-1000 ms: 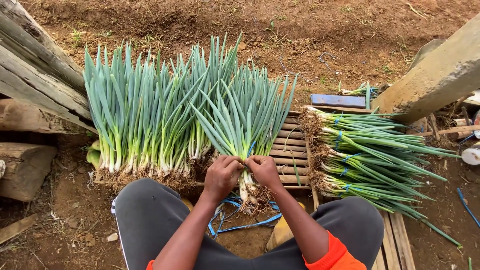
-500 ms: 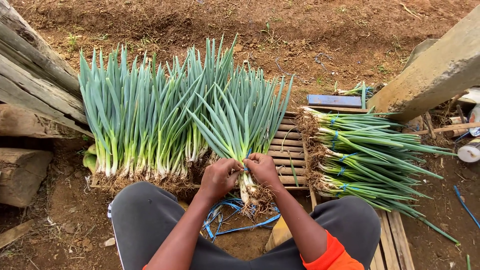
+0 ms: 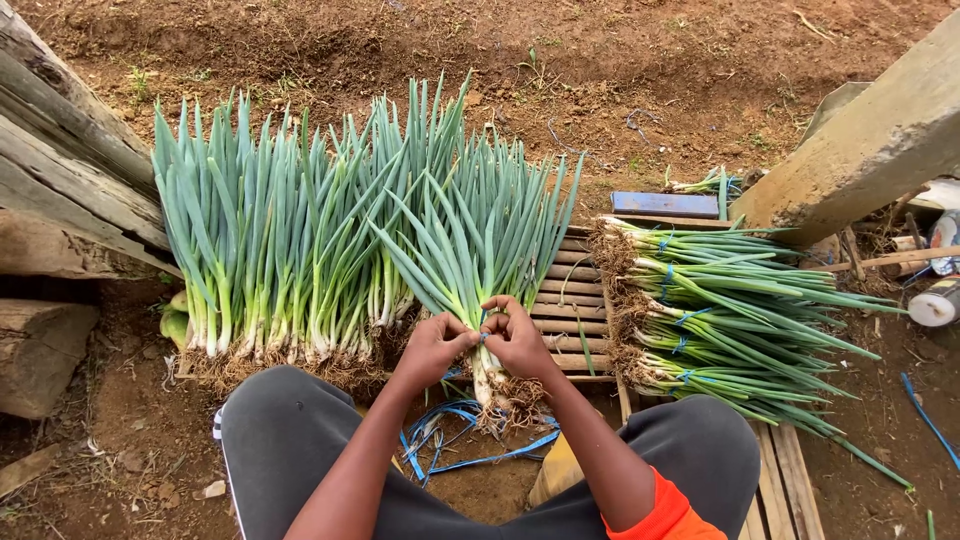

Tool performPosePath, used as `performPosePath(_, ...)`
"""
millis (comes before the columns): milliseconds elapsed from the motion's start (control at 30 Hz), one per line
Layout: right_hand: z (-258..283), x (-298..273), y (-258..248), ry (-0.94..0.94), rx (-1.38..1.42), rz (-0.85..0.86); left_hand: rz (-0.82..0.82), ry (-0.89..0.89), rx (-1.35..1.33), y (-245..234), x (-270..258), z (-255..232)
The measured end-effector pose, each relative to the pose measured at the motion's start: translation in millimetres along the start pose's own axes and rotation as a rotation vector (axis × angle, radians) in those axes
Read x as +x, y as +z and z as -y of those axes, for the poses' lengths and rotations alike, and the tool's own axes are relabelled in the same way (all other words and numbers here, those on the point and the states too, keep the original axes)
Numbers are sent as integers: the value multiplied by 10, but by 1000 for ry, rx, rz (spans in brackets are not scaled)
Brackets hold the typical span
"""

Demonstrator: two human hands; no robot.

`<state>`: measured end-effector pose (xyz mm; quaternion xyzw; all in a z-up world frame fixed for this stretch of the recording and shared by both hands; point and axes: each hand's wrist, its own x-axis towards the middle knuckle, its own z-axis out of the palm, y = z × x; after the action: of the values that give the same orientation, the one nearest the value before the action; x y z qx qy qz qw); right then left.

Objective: The person sits on the ground and bundles freshly harvested green onions using blue plastic ties. They gather a handful of onions, wrap the tie around the base, and secure it with a knot before placing the bundle aside.

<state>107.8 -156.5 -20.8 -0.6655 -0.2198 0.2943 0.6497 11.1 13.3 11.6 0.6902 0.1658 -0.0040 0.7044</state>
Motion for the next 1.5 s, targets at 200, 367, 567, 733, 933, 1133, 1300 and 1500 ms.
performPosePath(200,-42,-8,-8,-92,-211,-21,-28,-41,-209,58,-31,60)
performPosePath(367,-31,24,-39,-118,-254,-67,-26,-127,-323,56,28,217)
performPosePath(567,43,-35,-27,-52,-330,-74,-60,-156,-366,70,-20,86)
performPosePath(733,376,-136,20,-39,-409,-91,-134,-197,-374,64,-12,85)
performPosePath(933,581,-255,115,-10,-483,-117,-168,-163,-366,139,-84,55)
performPosePath(1133,241,-140,35,-17,-602,-144,-160,-153,-351,158,-107,9)
performPosePath(1300,-33,-79,-52,54,-313,-97,-161,-120,-340,162,-78,56)
performPosePath(1500,-442,100,-343,262,268,24,-206,-124,-364,160,-103,39)
